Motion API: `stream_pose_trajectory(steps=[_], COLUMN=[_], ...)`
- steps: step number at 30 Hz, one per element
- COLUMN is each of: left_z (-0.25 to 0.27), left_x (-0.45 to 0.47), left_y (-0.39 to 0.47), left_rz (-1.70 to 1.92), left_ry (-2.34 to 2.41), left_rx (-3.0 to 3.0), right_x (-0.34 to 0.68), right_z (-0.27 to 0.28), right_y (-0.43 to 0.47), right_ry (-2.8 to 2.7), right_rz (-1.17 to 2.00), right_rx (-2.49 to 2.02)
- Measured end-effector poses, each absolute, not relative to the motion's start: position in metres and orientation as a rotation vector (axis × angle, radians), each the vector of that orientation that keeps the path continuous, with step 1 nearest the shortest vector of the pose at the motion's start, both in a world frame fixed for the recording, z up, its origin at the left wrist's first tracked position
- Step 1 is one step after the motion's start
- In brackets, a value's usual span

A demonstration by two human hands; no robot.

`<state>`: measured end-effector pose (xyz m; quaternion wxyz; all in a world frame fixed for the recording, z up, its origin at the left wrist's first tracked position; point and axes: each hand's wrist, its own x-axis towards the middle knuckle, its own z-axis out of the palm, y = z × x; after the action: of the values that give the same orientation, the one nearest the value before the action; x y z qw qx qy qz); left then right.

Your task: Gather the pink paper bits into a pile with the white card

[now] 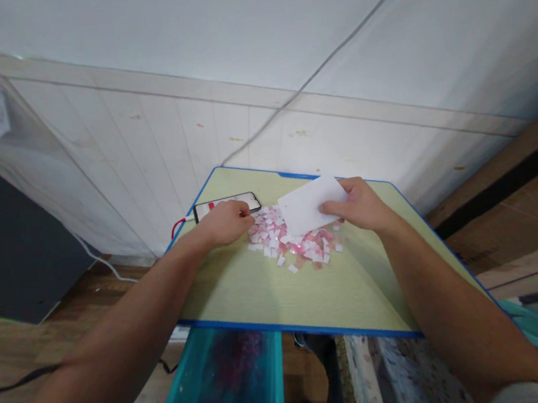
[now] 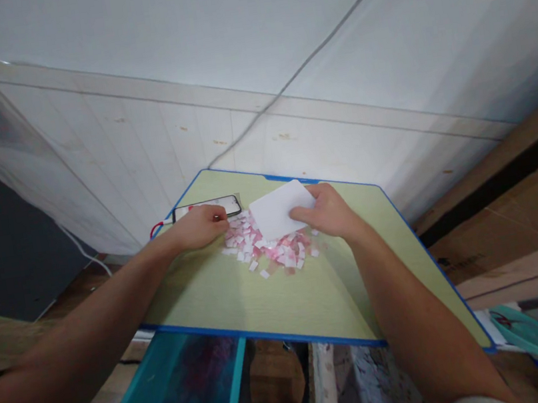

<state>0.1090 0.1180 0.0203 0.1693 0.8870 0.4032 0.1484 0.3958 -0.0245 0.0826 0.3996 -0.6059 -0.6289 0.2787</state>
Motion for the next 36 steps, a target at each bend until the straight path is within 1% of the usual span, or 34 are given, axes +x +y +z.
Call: stream_pose_trajectory(steps=[10, 14, 18, 23, 28, 33, 36], left_z=[0.025, 0.023, 0.023, 0.026, 0.027, 0.024, 0.023], left_x=[0.111, 0.112, 0.111, 0.111, 0.111, 0.111, 0.11], left_y=[0.11, 0.111, 0.111, 0.108, 0.106, 0.108, 0.109], left_rz=[0.491, 0.511, 0.533, 0.52, 0.52, 0.521, 0.522], left_ry=[1.164, 1.155, 1.154, 1.162, 1.148, 1.165, 1.155], left_rx=[2.494, 2.513, 2.499, 2.469, 2.478, 2.478, 2.479], right_x=[0.37, 0.362, 0.354, 0.349, 0.349, 0.348, 0.348], right_z=[0.061, 0.061, 0.06, 0.06, 0.061, 0.064, 0.068], right_y=[-0.023, -0.025, -0.029, -0.032, -0.033, -0.036, -0.038], right_ry=[-1.707, -1.659, -1.629, -1.697, -1.649, -1.691, -1.647], right_rz=[0.762, 0.848, 0.82, 0.897, 0.874, 1.111, 1.031], right_rx=[-1.515, -1.498, -1.514, -1.498, -1.501, -1.492, -1.5])
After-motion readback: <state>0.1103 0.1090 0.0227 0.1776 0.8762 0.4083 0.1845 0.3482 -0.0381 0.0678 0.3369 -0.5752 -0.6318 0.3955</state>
